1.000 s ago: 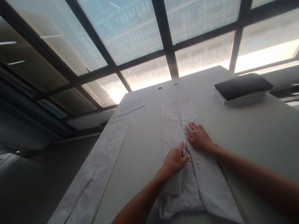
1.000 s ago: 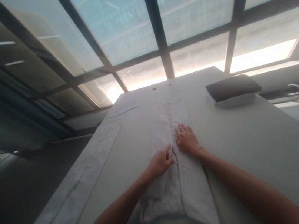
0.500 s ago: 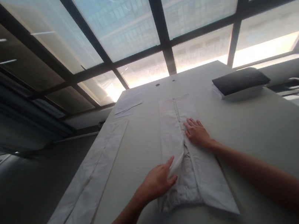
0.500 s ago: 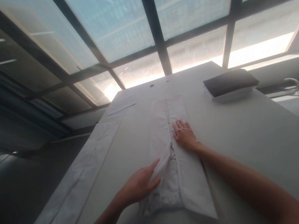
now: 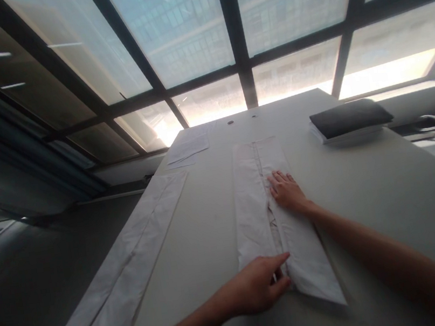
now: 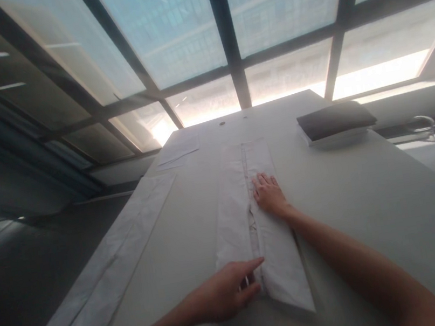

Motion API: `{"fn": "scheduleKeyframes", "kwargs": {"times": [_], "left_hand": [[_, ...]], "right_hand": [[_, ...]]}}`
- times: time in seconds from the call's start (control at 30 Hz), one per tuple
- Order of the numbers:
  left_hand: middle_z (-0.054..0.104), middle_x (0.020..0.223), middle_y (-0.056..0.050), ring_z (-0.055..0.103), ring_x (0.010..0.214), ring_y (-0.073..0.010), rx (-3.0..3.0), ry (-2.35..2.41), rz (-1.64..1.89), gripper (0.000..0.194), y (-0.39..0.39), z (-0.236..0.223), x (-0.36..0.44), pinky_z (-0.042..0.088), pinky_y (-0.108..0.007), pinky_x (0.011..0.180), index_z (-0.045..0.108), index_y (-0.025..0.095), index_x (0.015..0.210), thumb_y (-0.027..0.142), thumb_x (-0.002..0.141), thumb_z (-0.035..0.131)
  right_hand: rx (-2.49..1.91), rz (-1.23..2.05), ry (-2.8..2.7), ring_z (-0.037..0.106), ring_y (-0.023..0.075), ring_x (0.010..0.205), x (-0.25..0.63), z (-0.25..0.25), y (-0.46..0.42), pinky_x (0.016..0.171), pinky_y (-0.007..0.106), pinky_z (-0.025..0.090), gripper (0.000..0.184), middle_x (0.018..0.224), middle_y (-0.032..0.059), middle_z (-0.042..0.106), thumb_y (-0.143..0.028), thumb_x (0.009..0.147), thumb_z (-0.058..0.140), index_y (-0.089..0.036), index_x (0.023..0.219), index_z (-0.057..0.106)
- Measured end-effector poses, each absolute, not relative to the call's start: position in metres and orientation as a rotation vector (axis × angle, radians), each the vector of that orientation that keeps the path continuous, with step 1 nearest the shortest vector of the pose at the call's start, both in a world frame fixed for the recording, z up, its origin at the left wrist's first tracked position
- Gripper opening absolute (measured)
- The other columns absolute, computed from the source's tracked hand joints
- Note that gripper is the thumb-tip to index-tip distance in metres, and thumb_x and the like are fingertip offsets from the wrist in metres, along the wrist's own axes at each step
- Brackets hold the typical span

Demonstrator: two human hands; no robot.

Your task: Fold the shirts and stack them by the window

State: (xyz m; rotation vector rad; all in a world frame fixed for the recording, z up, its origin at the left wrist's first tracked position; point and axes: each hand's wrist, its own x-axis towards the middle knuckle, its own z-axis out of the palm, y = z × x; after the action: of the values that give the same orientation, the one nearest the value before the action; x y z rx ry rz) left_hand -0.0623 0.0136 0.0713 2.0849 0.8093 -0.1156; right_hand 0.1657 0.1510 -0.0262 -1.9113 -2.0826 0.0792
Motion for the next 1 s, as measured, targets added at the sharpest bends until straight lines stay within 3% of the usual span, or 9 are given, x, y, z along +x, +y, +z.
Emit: {"fn": "scheduleKeyframes", "kwargs": {"times": [0.07,0.13,0.23,0.3,0.4,0.63,0.83,1.0], "left_hand": [[0.073,0.095,-0.006,0.07,0.084,-0.0182,2.058,0.862,0.008,0.047,0.034,0.07,-0.064,0.053,-0.032,0.086,0.049,0.02,0.146,0.033,0.101,0.04],[0.072,0.114,-0.008,0.068,0.103,-0.0197,2.168,0.937,0.206,0.044,0.054,0.063,-0.066,0.05,-0.035,0.098,0.052,0.02,0.143,0.031,0.102,0.039],[0.045,0.154,-0.009,0.039,0.143,-0.025,2.456,0.843,0.253,0.05,0.066,0.042,-0.069,0.028,-0.044,0.12,0.044,0.023,0.149,0.036,0.101,0.045],[0.029,0.163,-0.006,0.021,0.152,-0.0267,2.593,0.708,0.103,0.057,0.061,0.027,-0.071,0.016,-0.049,0.124,0.035,0.025,0.155,0.042,0.101,0.046],[0.017,0.166,-0.005,0.008,0.154,-0.0258,2.698,0.655,-0.01,0.064,0.048,0.016,-0.073,0.006,-0.051,0.125,0.022,0.025,0.159,0.046,0.102,0.041],[0.006,0.167,-0.01,0.005,0.154,-0.0264,2.777,0.642,-0.073,0.078,0.029,0.017,-0.085,0.006,-0.049,0.125,0.003,0.018,0.161,0.05,0.101,0.041],[0.0,0.165,-0.016,0.0,0.153,-0.0324,2.802,0.653,-0.09,0.086,0.002,0.003,-0.088,0.007,-0.053,0.125,-0.003,0.013,0.16,0.054,0.1,0.041],[-0.004,0.164,-0.018,-0.001,0.152,-0.0346,2.684,0.545,-0.151,0.097,-0.021,0.021,-0.085,0.014,-0.052,0.124,-0.007,0.013,0.16,0.063,0.096,0.046]], "right_hand": [[-1.912,0.09,-2.087,0.028,0.0276,0.148,0.166,-0.025,0.151,0.12,0.046,0.018,0.055,0.159,0.0154,0.035,-0.029,0.097,0.041,-0.013,0.15,0.044],[-1.914,0.097,-2.089,0.028,0.0281,0.148,0.166,-0.025,0.151,0.12,0.046,0.017,0.055,0.159,0.016,0.035,-0.029,0.097,0.041,-0.012,0.15,0.044],[-1.914,0.091,-2.085,0.029,0.0279,0.147,0.166,-0.025,0.151,0.12,0.046,0.018,0.054,0.159,0.0159,0.036,-0.029,0.098,0.041,-0.012,0.149,0.044],[-1.906,0.082,-2.082,0.029,0.0277,0.147,0.166,-0.025,0.151,0.12,0.046,0.018,0.054,0.159,0.0158,0.036,-0.029,0.098,0.041,-0.012,0.149,0.044],[-1.891,0.072,-2.079,0.029,0.0277,0.147,0.165,-0.026,0.15,0.12,0.045,0.018,0.055,0.158,0.0157,0.037,-0.029,0.097,0.042,-0.012,0.149,0.044],[-1.902,0.073,-2.084,0.028,0.0274,0.148,0.166,-0.025,0.149,0.12,0.045,0.017,0.054,0.159,0.0155,0.036,-0.03,0.098,0.04,-0.012,0.15,0.044],[-1.885,0.058,-2.152,0.025,0.0281,0.149,0.164,-0.025,0.147,0.12,0.048,0.016,0.055,0.16,0.0157,0.033,-0.032,0.1,0.035,-0.013,0.151,0.041],[-1.797,0.008,-2.257,0.022,0.028,0.15,0.162,-0.027,0.131,0.121,0.049,0.014,0.057,0.162,0.0157,0.028,-0.035,0.101,0.031,-0.013,0.153,0.039]]}}
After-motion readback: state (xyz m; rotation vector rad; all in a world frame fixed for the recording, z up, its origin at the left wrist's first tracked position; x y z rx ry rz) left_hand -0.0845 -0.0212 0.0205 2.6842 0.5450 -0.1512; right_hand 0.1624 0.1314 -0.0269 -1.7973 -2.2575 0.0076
